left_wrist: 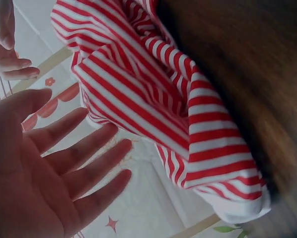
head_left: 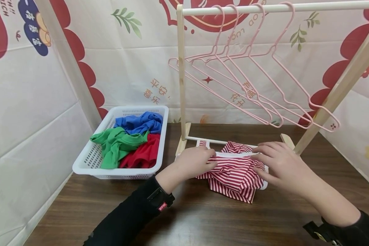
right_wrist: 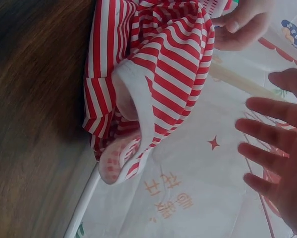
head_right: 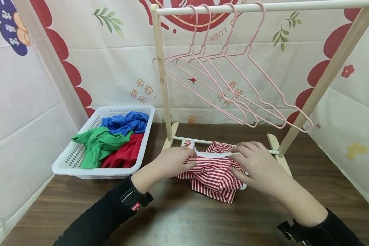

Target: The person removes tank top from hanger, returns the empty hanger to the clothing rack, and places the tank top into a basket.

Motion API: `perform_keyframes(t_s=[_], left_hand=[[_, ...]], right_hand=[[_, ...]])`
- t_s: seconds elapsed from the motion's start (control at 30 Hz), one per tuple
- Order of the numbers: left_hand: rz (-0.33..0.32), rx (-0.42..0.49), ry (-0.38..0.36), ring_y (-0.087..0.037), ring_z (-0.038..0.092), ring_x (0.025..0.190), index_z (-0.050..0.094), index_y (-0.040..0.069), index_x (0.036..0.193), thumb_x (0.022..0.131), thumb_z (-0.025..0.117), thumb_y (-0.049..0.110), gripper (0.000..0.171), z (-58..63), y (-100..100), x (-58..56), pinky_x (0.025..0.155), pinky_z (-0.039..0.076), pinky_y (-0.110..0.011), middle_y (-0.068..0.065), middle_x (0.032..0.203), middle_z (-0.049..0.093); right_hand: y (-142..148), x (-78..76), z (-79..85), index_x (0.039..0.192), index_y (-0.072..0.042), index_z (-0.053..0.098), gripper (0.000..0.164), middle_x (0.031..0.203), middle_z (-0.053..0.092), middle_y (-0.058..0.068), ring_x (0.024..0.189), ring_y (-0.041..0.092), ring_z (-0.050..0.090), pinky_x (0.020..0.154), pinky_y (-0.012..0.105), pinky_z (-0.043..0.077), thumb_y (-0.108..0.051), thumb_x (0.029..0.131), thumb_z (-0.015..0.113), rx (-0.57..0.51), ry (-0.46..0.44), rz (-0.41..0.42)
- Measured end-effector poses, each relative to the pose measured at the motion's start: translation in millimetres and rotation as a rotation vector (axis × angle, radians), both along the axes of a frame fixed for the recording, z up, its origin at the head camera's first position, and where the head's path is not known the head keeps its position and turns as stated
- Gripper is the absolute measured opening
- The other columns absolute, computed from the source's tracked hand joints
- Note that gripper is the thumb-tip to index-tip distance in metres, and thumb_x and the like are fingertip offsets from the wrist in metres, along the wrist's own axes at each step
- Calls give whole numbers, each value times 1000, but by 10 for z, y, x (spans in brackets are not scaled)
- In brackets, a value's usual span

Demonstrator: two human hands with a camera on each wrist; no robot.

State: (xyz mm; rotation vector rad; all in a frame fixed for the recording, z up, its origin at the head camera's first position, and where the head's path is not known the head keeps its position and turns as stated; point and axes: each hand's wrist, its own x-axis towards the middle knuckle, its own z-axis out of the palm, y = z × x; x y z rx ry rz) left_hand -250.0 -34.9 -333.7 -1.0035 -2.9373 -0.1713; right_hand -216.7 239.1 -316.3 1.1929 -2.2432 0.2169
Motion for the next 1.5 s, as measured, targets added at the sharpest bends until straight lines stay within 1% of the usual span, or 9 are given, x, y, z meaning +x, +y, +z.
perform_keyframes(t_s=[0.13,0.27,0.4,0.53,0.77,1.0,1.23,1.33,1.5], left_hand=[[-19,-60,-38,-16,63,102,63,18,123,96,55,50,43,-104,53,1,80,51,-34,0,110,66],[-39,-112,-113,-22,57,117,50,16,139,88,62,59,67,-214,91,6,95,46,-36,-6,127,59],[-44,-155,-185,-30,44,130,36,18,150,77,73,61,92,-291,116,0,104,38,-42,-9,141,47],[-32,-179,-194,-28,48,125,34,21,150,70,80,59,100,-345,145,-29,99,43,-42,-8,138,47],[-20,-235,-126,-24,59,109,47,20,135,76,77,56,76,-433,260,-40,85,51,-37,-9,123,57],[7,-311,-97,-25,59,104,49,21,131,68,80,62,81,-428,328,28,75,53,-44,-7,118,58],[48,-278,54,-24,64,83,59,16,111,97,59,27,18,-475,383,83,57,53,-38,-7,101,64],[60,-278,69,-24,64,79,60,15,108,101,50,20,13,-487,392,79,54,53,-37,-8,96,64],[68,-239,31,-23,66,81,61,16,106,99,52,17,12,-465,349,13,57,53,-38,-6,97,66]], right_hand=[[14,4,-32,99,-9,71,28,98,65,3,97,28,59,86,47,40,-34,88,65,68,-53,-3],[14,16,-44,99,-10,71,27,97,65,1,95,26,60,84,46,42,-28,79,74,110,-86,-36],[19,18,-53,101,-11,71,27,98,65,1,95,26,60,85,47,44,-30,82,73,122,-107,-53],[29,7,-64,103,-11,71,29,99,65,2,96,27,61,85,48,45,-35,86,70,128,-114,-51],[44,-36,-71,103,-10,71,29,99,66,3,94,26,62,83,49,47,-28,81,75,140,-133,-74],[59,-61,-68,105,-11,71,31,101,67,4,94,27,64,81,50,48,-28,79,77,146,-155,-89],[71,-76,-88,104,-10,72,30,101,68,5,94,29,65,82,50,50,-26,79,77,141,-149,-74],[71,-74,-90,104,-10,72,29,100,67,5,93,28,65,81,50,49,-27,81,75,136,-145,-77],[82,-65,-65,102,-9,72,26,98,68,4,91,27,65,80,51,47,-27,83,73,104,-131,-105]])
